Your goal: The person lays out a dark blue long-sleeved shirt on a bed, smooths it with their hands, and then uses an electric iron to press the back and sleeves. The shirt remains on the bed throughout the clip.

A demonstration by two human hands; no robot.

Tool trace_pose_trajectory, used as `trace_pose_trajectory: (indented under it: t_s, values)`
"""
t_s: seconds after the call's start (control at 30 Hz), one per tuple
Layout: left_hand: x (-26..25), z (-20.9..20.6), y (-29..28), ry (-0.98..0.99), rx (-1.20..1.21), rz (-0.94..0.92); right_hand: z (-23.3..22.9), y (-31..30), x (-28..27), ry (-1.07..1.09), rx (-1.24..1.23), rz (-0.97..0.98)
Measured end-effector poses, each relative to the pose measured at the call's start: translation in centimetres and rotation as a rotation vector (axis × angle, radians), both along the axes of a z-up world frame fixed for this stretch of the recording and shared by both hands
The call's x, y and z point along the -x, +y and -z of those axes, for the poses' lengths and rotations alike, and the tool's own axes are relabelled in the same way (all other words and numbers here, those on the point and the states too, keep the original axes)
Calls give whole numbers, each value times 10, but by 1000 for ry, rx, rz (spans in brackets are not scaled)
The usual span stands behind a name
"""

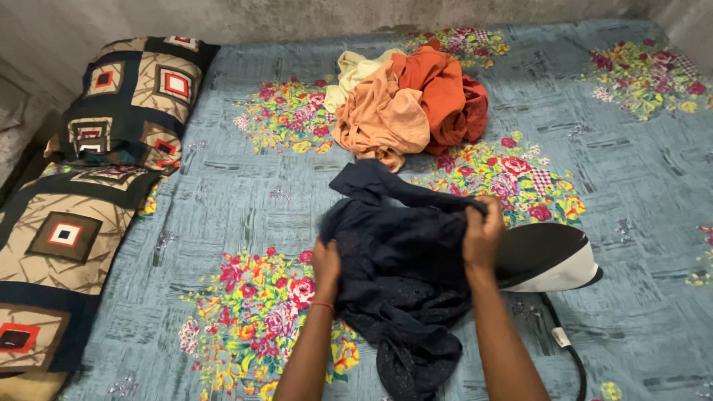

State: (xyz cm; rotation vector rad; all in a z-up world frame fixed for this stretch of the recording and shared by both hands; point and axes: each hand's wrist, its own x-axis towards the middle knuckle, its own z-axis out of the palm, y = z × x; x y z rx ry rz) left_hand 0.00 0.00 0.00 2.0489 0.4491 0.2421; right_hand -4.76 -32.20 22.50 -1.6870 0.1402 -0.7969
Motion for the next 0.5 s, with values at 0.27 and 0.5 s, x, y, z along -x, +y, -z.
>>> trace_pose_trajectory:
  t_s: [0.27,0.5]
  values:
    - [-15,-120,-16,-202,867,133,-79,-6,92,92,-107,-416]
    - [-31,-138,-48,-282,686,375,-73,25,68,217,922,-211]
